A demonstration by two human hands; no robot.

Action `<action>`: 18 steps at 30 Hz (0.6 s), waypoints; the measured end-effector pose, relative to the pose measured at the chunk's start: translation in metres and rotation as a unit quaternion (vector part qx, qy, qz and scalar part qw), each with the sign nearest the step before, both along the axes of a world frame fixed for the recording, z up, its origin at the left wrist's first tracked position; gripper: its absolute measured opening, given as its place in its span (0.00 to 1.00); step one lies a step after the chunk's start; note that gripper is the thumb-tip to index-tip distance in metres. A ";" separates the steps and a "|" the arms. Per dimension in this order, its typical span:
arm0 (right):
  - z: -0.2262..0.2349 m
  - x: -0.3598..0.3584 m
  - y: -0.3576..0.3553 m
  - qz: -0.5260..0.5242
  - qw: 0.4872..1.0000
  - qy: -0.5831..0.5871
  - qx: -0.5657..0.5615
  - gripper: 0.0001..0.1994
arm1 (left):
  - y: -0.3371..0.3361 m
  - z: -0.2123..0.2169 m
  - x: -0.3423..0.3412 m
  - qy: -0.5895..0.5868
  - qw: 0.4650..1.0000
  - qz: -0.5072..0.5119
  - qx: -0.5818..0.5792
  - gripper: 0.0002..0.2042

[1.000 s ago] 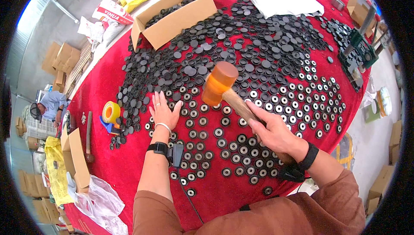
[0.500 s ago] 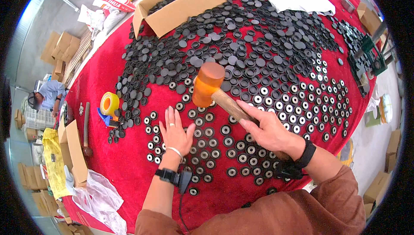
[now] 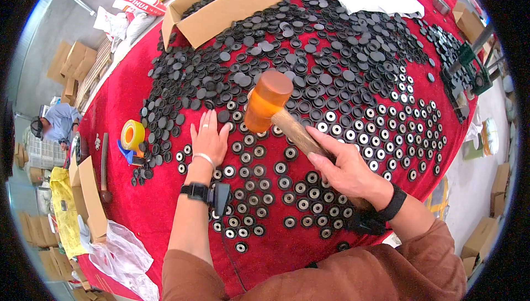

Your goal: The person is using a mallet to tap circular rubber or plastic components into place, likely assembling or finishing industrial parts.

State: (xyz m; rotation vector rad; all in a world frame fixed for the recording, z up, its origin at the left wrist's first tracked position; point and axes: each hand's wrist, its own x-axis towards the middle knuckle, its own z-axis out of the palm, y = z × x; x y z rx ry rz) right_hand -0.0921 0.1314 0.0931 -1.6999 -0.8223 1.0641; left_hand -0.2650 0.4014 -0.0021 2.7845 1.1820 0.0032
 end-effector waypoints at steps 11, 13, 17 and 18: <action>-0.006 0.006 -0.016 -0.038 0.999 0.027 0.023 0.28 | -0.040 0.017 0.003 -0.158 0.976 -0.153 -0.014 0.26; -0.002 0.001 -0.015 -0.034 0.998 0.031 0.032 0.28 | -0.029 0.003 0.019 -0.129 0.982 -0.138 -0.016 0.26; -0.006 0.007 -0.022 -0.039 0.999 0.010 0.033 0.28 | -0.042 -0.006 0.021 -0.113 0.981 -0.145 -0.056 0.25; -0.010 0.007 -0.024 -0.038 0.998 -0.004 0.043 0.28 | -0.046 -0.005 0.014 -0.117 0.978 -0.147 -0.096 0.25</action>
